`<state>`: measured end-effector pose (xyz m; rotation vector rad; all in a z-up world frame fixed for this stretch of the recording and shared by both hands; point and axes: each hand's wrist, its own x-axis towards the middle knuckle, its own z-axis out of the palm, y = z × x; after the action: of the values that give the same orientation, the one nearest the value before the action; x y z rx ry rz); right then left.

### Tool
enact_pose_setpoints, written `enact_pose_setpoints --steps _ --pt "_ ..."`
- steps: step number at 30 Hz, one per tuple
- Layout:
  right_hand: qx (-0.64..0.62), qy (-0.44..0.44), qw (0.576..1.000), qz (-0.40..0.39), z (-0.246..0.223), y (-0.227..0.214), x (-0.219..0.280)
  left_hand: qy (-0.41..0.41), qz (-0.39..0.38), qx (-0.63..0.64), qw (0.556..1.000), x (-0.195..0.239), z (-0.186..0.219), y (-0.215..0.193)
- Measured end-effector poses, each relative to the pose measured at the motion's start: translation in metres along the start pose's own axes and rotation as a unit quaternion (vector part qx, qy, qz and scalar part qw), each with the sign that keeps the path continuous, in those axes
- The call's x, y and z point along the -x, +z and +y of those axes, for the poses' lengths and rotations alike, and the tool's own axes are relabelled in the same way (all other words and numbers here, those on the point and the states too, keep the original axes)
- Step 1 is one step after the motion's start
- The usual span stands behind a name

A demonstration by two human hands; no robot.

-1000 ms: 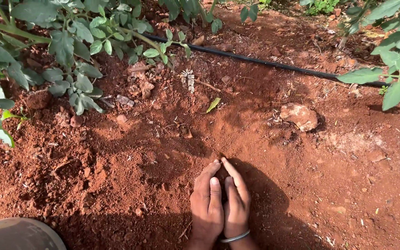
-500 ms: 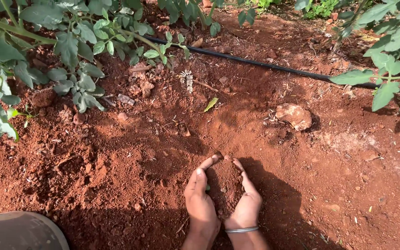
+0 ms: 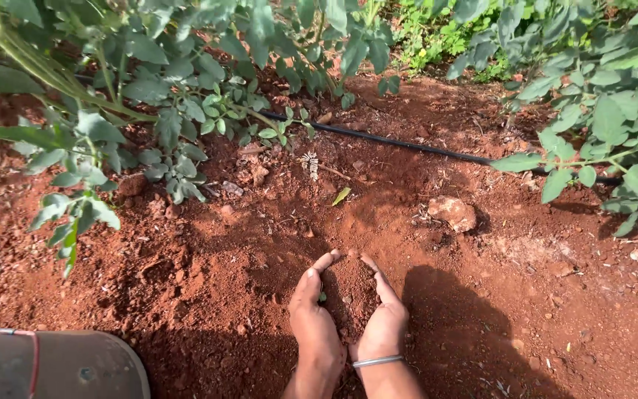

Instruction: Digging into red soil near tomato plants and collecting it into a bucket.

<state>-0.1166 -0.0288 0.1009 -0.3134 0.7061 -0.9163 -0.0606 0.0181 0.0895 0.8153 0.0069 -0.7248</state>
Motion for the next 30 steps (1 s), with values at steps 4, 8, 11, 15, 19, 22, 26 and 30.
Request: enact_pose_setpoints --steps 4,8,11,15,19,22,26,30 --pt "0.038 -0.005 0.999 -0.004 -0.002 0.033 0.023 0.000 0.028 0.007 1.000 0.014 0.038 0.012" --pt "0.052 -0.023 0.998 -0.028 0.008 0.064 0.042 0.034 0.018 0.024 0.999 0.019 0.075 0.010" --pt "0.054 -0.020 0.997 -0.048 0.014 0.099 0.074 0.038 0.032 0.036 0.998 0.034 0.118 0.012" --pt "0.049 -0.007 0.994 -0.097 0.032 0.128 0.089 0.071 0.048 0.034 0.996 0.039 0.157 0.004" --pt "0.052 0.030 0.989 -0.134 0.047 0.169 0.118 0.111 0.045 0.071 0.990 0.045 0.198 -0.005" --pt "0.047 0.040 0.983 -0.171 0.062 0.193 0.127 0.133 0.044 0.114 0.984 0.054 0.238 -0.005" --pt "0.053 0.059 0.974 -0.211 0.084 0.237 0.157 0.193 0.059 0.120 0.972 0.059 0.284 -0.020" --pt "0.035 0.094 0.961 -0.256 0.116 0.264 0.177 0.249 0.075 0.096 0.961 0.074 0.337 -0.034"
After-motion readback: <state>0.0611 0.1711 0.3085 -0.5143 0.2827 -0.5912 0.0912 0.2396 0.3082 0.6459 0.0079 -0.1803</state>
